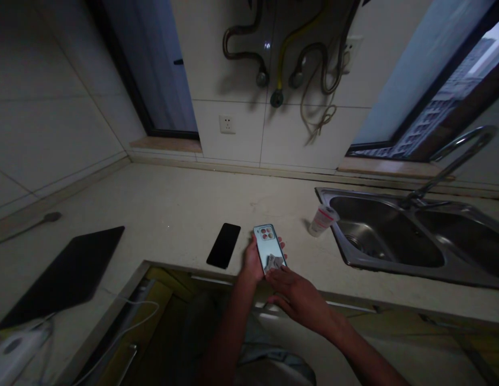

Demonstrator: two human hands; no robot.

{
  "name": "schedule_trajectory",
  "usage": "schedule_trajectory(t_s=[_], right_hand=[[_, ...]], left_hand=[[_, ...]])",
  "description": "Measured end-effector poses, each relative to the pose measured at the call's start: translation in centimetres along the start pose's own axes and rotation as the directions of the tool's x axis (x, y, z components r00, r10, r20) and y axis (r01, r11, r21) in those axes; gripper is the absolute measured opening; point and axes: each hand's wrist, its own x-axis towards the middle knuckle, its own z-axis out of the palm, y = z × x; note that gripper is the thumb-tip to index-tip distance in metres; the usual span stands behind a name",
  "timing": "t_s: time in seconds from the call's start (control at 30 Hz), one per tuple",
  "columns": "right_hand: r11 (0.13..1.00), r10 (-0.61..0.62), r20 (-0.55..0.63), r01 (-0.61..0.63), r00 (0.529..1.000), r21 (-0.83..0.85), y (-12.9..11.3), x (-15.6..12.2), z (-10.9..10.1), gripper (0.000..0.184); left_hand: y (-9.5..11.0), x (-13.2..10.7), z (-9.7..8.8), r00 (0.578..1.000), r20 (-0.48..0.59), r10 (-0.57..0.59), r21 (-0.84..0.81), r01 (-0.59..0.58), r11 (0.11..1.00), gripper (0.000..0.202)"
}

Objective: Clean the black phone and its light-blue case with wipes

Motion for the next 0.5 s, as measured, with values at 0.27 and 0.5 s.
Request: schedule_trajectory(t_s=[0.27, 0.5], right_hand=[[0.973, 0.148, -0.029, -0.150, 0.989, -0.176, 1.5, 0.3, 1.3, 0.058], [0.954, 0.260, -0.165, -0.279, 0.951, -0.110, 3.5, 4.5, 3.9, 0.066]], left_hand=[[0.1, -0.1, 0.9, 0.997, -0.050, 0.064, 0.007, -0.064, 0.998, 0.055], [-0.6, 0.4, 0.8, 0.999, -0.012, 0.033, 0.084, -0.031, 0.996, 0.051]])
